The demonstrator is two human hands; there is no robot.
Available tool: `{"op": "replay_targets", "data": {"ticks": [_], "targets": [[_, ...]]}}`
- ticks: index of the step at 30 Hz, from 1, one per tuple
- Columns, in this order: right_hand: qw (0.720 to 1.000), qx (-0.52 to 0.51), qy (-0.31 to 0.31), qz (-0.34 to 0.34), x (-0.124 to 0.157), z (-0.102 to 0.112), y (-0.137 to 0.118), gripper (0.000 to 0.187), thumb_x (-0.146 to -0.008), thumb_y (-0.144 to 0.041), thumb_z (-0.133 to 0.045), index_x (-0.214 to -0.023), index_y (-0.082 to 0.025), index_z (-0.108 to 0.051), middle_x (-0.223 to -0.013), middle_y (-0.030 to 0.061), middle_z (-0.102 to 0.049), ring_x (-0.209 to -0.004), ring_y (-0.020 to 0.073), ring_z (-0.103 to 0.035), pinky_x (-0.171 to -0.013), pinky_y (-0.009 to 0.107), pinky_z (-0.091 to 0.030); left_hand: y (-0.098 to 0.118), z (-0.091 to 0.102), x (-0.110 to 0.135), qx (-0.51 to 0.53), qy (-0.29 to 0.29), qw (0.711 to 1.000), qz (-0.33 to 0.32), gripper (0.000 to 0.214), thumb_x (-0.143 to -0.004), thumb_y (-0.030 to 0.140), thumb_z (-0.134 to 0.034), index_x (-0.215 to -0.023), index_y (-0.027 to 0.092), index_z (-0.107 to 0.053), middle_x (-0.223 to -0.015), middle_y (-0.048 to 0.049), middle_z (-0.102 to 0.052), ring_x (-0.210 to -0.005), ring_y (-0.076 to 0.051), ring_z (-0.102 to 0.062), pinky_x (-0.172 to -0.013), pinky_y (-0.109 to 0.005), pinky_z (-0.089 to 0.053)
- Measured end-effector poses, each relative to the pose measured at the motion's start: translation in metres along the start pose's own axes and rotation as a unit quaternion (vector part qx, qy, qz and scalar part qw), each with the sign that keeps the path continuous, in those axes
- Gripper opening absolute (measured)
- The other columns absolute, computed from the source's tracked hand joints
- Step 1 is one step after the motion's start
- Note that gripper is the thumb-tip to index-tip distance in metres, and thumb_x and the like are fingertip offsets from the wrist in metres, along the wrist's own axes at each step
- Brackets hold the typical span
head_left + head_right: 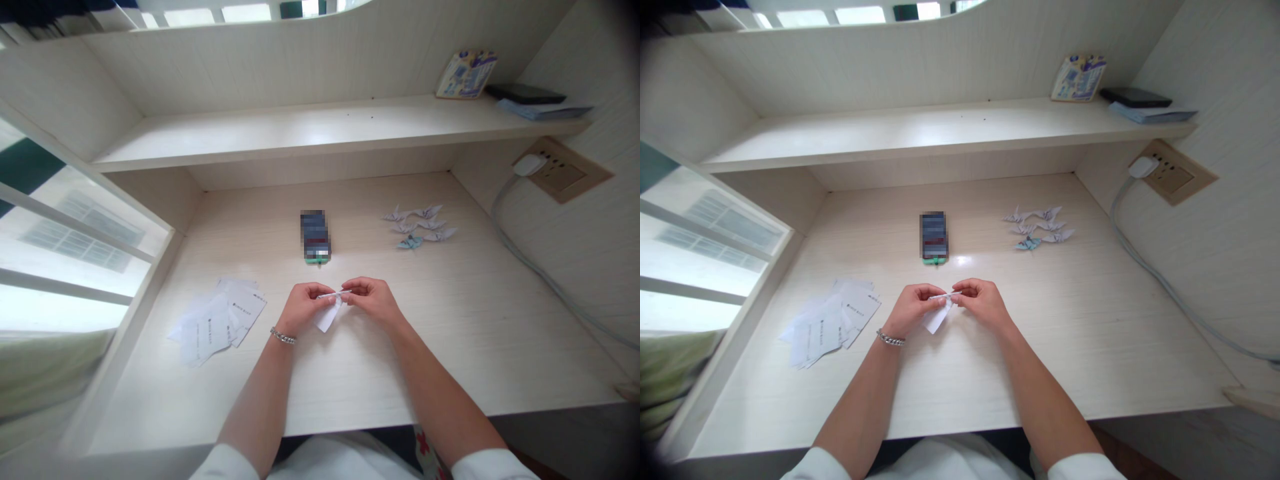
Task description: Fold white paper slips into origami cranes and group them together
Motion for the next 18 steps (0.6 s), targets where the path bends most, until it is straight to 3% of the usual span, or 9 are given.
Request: {"op": "replay_targets", "data": {"ticks": [4,18], "targets": [[1.0,0.011,0.019,0.0,0.0007,0.0009,-0.0008,0.031,-0.059,-0.036,-0.075,-0.081,-0.015,-0.069,-0.069,0.0049,-0.069,-0.062,0.0183,-0.065,-0.06,0.03,-0.052,0.0013,-0.0011,-0.0007,-0.008,-0.001,1.0,-0.006,0.033,-0.07,0.039,-0.066,-0.087,0.011,-0.07,-0.085,-0.011,-0.071,-0.075,-0.02,-0.064,-0.064,-0.026,-0.048],[0.998,-0.031,0.01,-0.05,0.0007,0.0028,0.0032,0.034,-0.054,-0.037,-0.079,-0.075,-0.012,-0.071,-0.059,0.0056,-0.068,-0.056,0.0169,-0.063,-0.057,0.03,-0.053,0.0067,-0.0029,0.0013,-0.034,-0.007,0.999,-0.006,0.032,-0.071,0.041,-0.065,-0.082,0.011,-0.071,-0.079,-0.0094,-0.071,-0.067,-0.017,-0.062,-0.056,-0.024,-0.044]]}}
Point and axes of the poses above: each hand's wrist, its own x-axis away from the middle knuckle, its own z-axis out of the back of the hand, y = z × x, the point moved 5 cm from there along -x, towards the middle knuckle
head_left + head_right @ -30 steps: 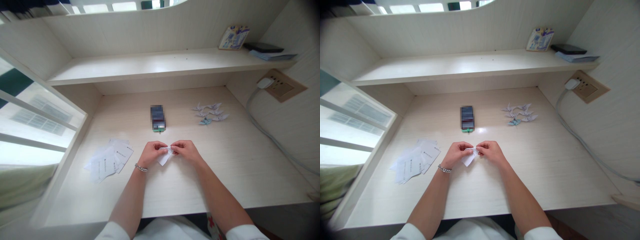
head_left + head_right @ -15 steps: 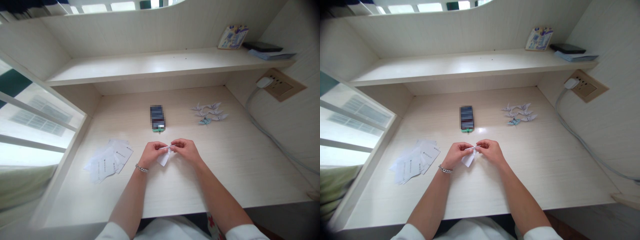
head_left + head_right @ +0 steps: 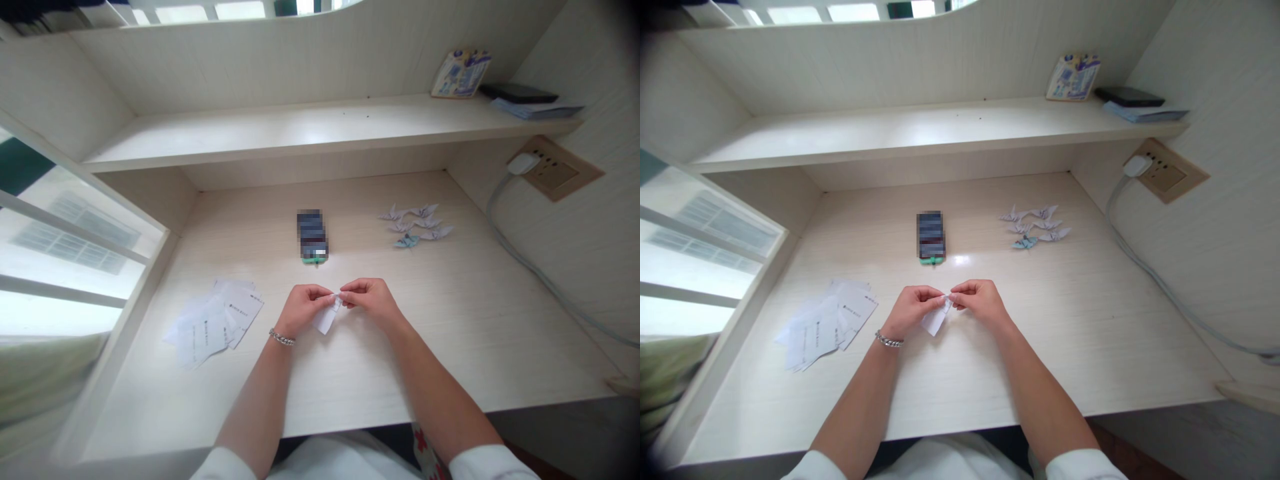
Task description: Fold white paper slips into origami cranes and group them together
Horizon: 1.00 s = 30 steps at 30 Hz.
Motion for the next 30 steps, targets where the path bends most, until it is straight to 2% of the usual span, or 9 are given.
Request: {"op": "replay_targets", "data": {"ticks": [7,11,18,30], "targets": [[1.0,-0.008,-0.006,-0.019,0.0,-0.001,0.002,0.032,-0.06,-0.039,-0.076,-0.075,-0.012,-0.07,-0.059,0.0057,-0.067,-0.056,0.0154,-0.063,-0.057,0.028,-0.053,-0.002,0.001,0.0,-0.013,0.008,1.0,0.009,0.033,-0.07,0.041,-0.065,-0.082,0.011,-0.071,-0.078,-0.0094,-0.071,-0.067,-0.018,-0.062,-0.056,-0.024,-0.044],[1.0,0.017,-0.007,-0.005,-0.001,-0.004,0.002,0.03,-0.063,-0.04,-0.073,-0.075,-0.013,-0.07,-0.06,0.005,-0.067,-0.057,0.0158,-0.063,-0.057,0.028,-0.053,-0.006,0.003,-0.001,-0.008,0.012,1.0,0.02,0.032,-0.069,0.041,-0.066,-0.081,0.011,-0.071,-0.076,-0.0093,-0.071,-0.065,-0.017,-0.061,-0.054,-0.024,-0.043],[0.998,0.056,-0.024,0.003,-0.001,-0.008,0.001,0.024,-0.063,-0.036,-0.072,-0.075,-0.015,-0.07,-0.06,0.0028,-0.067,-0.058,0.0158,-0.063,-0.057,0.027,-0.051,-0.006,0.002,-0.001,-0.015,0.011,1.0,0.019,0.031,-0.069,0.04,-0.066,-0.08,0.011,-0.071,-0.076,-0.0091,-0.071,-0.065,-0.017,-0.061,-0.054,-0.024,-0.043],[0.999,0.034,-0.035,-0.02,-0.004,-0.006,0.01,0.029,-0.063,-0.041,-0.072,-0.074,-0.014,-0.069,-0.056,0.0025,-0.065,-0.053,0.0156,-0.062,-0.055,0.028,-0.052,-0.007,0.0,-0.001,-0.039,0.012,0.999,0.017,0.03,-0.068,0.039,-0.066,-0.08,0.012,-0.071,-0.074,-0.008,-0.071,-0.063,-0.016,-0.061,-0.052,-0.023,-0.042]]}}
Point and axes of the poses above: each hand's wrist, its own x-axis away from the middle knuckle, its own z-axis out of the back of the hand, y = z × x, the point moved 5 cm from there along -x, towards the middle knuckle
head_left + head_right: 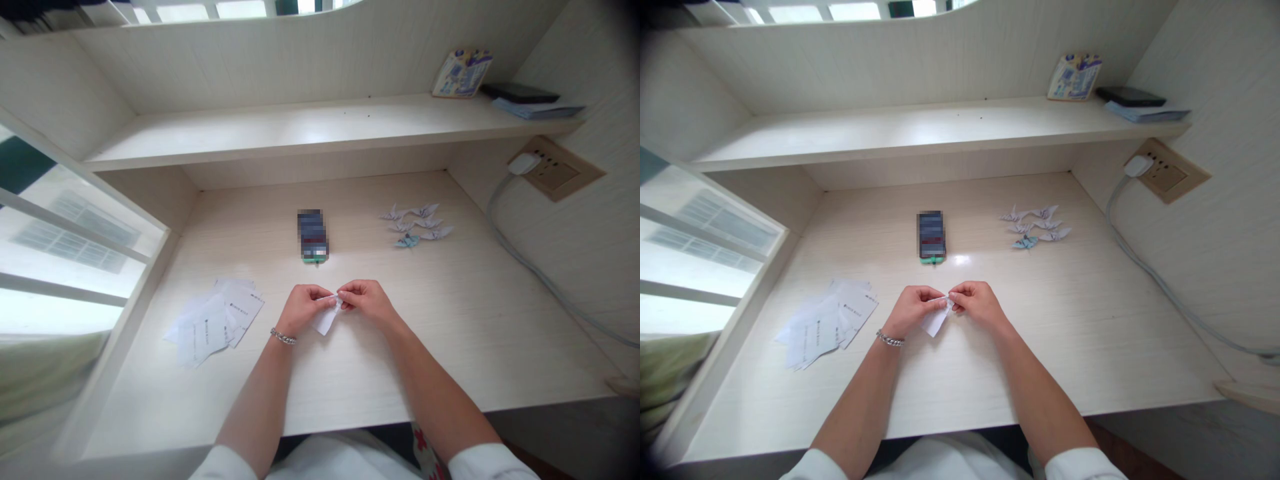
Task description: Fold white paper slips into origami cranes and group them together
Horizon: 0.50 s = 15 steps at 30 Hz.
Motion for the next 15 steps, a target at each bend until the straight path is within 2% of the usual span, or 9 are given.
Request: {"op": "replay_targets", "data": {"ticks": [8,15], "targets": [[0.998,0.043,0.013,0.04,0.004,-0.002,-0.009,0.019,-0.066,-0.032,-0.069,-0.076,-0.016,-0.069,-0.062,0.0023,-0.067,-0.058,0.0163,-0.063,-0.058,0.028,-0.051,-0.002,0.0,0.0,0.007,0.001,1.0,0.006,0.031,-0.068,0.04,-0.066,-0.079,0.012,-0.071,-0.073,-0.0077,-0.07,-0.06,-0.015,-0.06,-0.051,-0.023,-0.041],[0.998,0.059,0.001,0.038,0.004,-0.003,-0.01,0.019,-0.066,-0.031,-0.068,-0.078,-0.016,-0.069,-0.063,0.0025,-0.067,-0.057,0.016,-0.062,-0.057,0.028,-0.05,-0.001,0.0,0.001,0.006,0.002,1.0,-0.002,0.033,-0.069,0.042,-0.066,-0.08,0.012,-0.071,-0.074,-0.0082,-0.07,-0.062,-0.016,-0.06,-0.05,-0.022,-0.04]]}}
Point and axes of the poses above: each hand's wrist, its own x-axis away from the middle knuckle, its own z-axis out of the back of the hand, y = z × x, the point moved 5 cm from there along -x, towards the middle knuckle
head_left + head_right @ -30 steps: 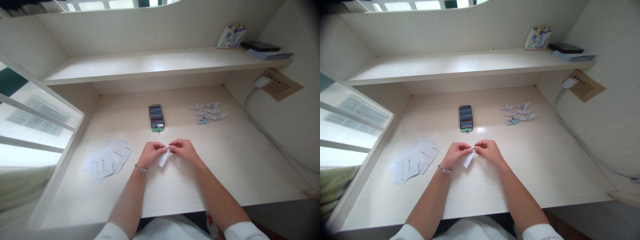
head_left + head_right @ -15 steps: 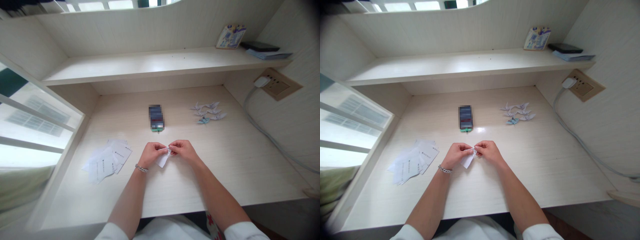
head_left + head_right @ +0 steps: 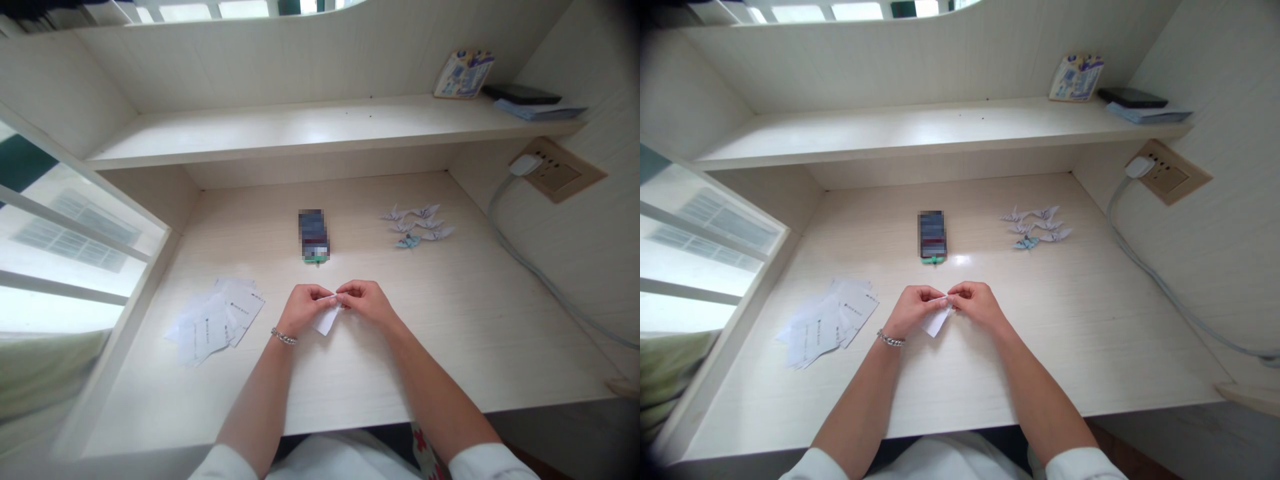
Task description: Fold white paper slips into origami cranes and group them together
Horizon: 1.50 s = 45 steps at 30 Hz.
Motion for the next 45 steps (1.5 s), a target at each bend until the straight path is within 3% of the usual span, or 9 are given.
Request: {"op": "replay_targets", "data": {"ticks": [11,24,35,45], "targets": [[0.999,-0.037,0.029,0.004,-0.004,0.004,0.007,0.021,-0.064,-0.031,-0.071,-0.077,-0.014,-0.07,-0.061,0.0031,-0.068,-0.053,0.0153,-0.06,-0.053,0.027,-0.049,0.001,0.002,-0.001,0.04,-0.035,0.999,-0.003,0.037,-0.062,0.032,-0.073,-0.093,0.011,-0.07,-0.087,-0.0101,-0.071,-0.072,-0.019,-0.063,-0.059,-0.025,-0.046],[0.998,-0.055,0.042,0.012,-0.003,0.004,0.005,0.022,-0.062,-0.032,-0.073,-0.075,-0.014,-0.07,-0.06,0.0041,-0.068,-0.056,0.0165,-0.062,-0.055,0.028,-0.051,-0.001,0.005,-0.002,0.025,0.02,0.999,-0.003,0.031,-0.071,0.041,-0.064,-0.076,0.011,-0.071,-0.073,-0.0095,-0.071,-0.065,-0.018,-0.061,-0.055,-0.025,-0.043],[0.997,-0.065,0.029,0.011,-0.004,0.003,0.004,0.024,-0.063,-0.034,-0.073,-0.075,-0.014,-0.069,-0.06,0.0035,-0.067,-0.056,0.0159,-0.062,-0.056,0.028,-0.052,0.0,-0.001,-0.001,0.011,0.024,1.0,-0.016,0.034,-0.072,0.043,-0.063,-0.083,0.012,-0.072,-0.078,-0.0092,-0.071,-0.066,-0.017,-0.06,-0.054,-0.024,-0.042],[0.991,-0.1,0.077,0.039,-0.004,0.024,0.0,0.029,-0.065,-0.038,-0.072,-0.084,-0.016,-0.066,-0.073,0.0055,-0.069,-0.062,0.0151,-0.062,-0.062,0.03,-0.052,-0.002,0.011,0.0,0.045,0.043,0.998,0.012,0.032,-0.069,0.041,-0.065,-0.078,0.011,-0.071,-0.069,-0.0072,-0.068,-0.057,-0.014,-0.056,-0.05,-0.022,-0.038]]}}
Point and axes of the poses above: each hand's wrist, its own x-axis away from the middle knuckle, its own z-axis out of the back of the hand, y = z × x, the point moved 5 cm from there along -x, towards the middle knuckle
